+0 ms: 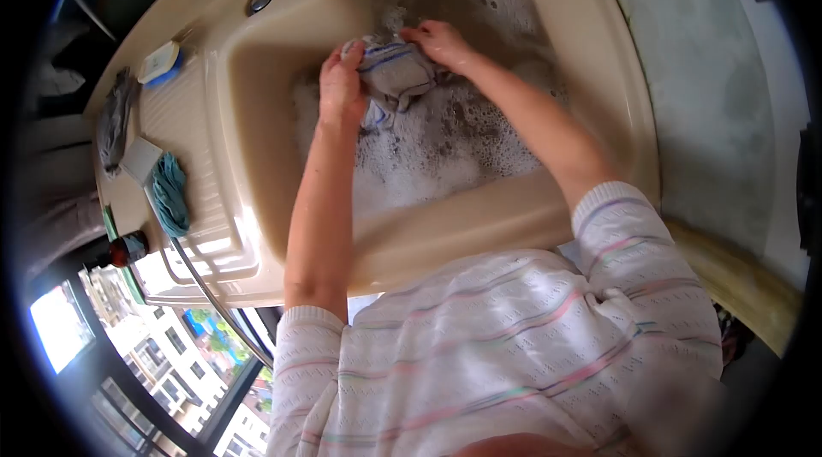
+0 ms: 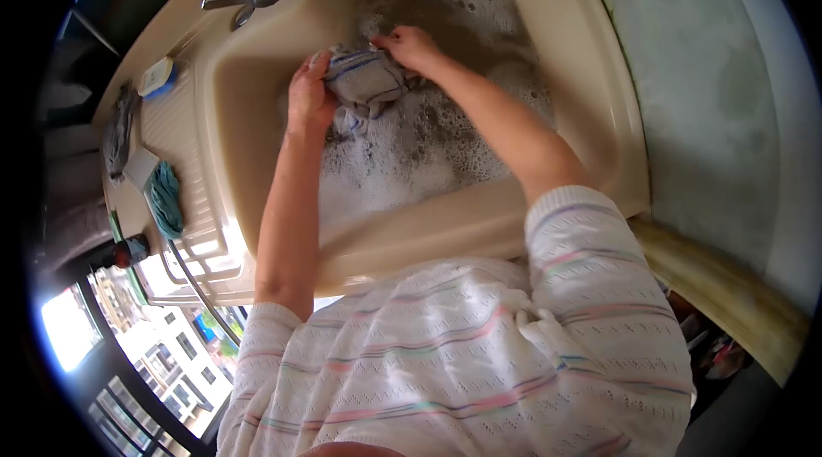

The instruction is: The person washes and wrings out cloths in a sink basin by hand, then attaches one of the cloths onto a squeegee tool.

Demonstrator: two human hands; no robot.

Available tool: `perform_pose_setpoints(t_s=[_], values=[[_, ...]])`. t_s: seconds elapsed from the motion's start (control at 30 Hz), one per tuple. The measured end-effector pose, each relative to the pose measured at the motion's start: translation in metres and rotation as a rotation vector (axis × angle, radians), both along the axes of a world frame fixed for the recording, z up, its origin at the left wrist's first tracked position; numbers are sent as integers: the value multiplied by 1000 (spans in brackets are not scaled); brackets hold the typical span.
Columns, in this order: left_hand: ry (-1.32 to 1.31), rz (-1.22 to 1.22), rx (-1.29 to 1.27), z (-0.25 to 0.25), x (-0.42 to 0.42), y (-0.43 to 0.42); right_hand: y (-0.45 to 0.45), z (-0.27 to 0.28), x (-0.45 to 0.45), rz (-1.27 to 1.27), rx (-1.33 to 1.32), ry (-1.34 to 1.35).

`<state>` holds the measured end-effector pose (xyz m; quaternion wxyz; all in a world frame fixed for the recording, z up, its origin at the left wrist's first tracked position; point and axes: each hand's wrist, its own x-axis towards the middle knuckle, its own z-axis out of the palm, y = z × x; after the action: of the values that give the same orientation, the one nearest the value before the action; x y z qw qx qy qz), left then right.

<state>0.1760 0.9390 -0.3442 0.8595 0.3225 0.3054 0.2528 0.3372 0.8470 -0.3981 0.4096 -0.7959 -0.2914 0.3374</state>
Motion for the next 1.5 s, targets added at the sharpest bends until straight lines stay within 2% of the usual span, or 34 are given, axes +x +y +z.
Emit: perform_pose_setpoints(t_s=[0.03, 0.13, 0.23, 0.27, 0.3, 0.37, 0.43, 0.5, 0.6, 0.67, 0.7, 0.73, 0.77, 0.83, 0.93, 0.97, 1.03, 1.07, 1.1, 1.13, 1.17, 1.2, 1.23, 1.27, 1.3, 1.37, 1.43, 1.47, 1.5], values=[[-24, 11, 6, -5, -9, 12, -9, -8, 8, -7, 67, 147], [-14, -8, 26, -16, -21, 28, -46, 53, -5, 436, -59, 293], [-43, -57, -49, -25, -21, 26, -41, 70, 5, 498, 45, 371], [-70, -55, -79, -17, -19, 20, -34, 52, 19, 423, 210, 466], [-96, -57, -109, -12, -16, 16, -24, 44, 20, 234, 360, 597], [-104, -61, -196, -17, -13, 11, -3, 26, 17, 100, 374, 744], [-65, 3, -309, -15, -10, 14, 21, 16, -9, 6, 333, 543], [24, 143, -458, -12, -13, 19, 26, 63, -73, 145, 287, -119], [-806, -139, -236, -43, -18, 5, 34, 57, -106, 138, 366, -327], [-534, 23, -231, -38, -13, 2, 44, 55, -117, 144, 435, -470], [30, 261, -310, -17, -8, -5, 58, 54, -105, 76, 276, -514], [190, 255, -297, -22, -2, 0, 64, 52, -96, 81, 185, -479], [199, 227, -234, -11, -2, -5, 66, 55, -89, 82, 96, -447], [186, 209, -267, -7, 1, -3, 60, 53, -92, 67, 164, -537], [-412, -97, -280, -84, -26, 27, 31, 66, -127, 115, 398, -656], [-234, -43, -313, -61, -25, 18, 29, 64, -122, 78, 319, -549], [151, 202, -188, -21, -3, -3, 35, 55, -95, 8, 171, -339], [165, 180, -221, -5, 0, -5, 41, 31, -63, -41, 117, -408], [147, 85, -132, 1, -2, -3, 40, 14, -45, -27, 96, -498], [121, -4, -49, 5, -2, -1, 35, 22, -35, -27, 65, -441], [90, -86, 28, 9, -3, -2, 30, 17, -18, -71, 175, -233], [117, -111, 46, 16, -10, 1, 21, 21, 1, -121, 314, 228], [187, -233, 91, 15, -18, 9, 9, 29, 19, -77, 468, 469], [260, -358, 135, 11, -26, 18, -2, 43, 29, -67, 464, 623], [333, -487, 175, 7, -31, 21, -9, 48, 37, 14, 511, 590], [382, -440, 288, 7, -29, 26, -25, 64, 35, 114, 407, 448], [375, -329, 390, 14, -31, 32, -42, 78, 29, 350, 74, 220], [260, -243, 358, 12, -33, 34, -48, 82, 24, 461, -93, 104], [195, -232, 303, 10, -32, 33, -53, 84, 20, 605, -179, 145]])
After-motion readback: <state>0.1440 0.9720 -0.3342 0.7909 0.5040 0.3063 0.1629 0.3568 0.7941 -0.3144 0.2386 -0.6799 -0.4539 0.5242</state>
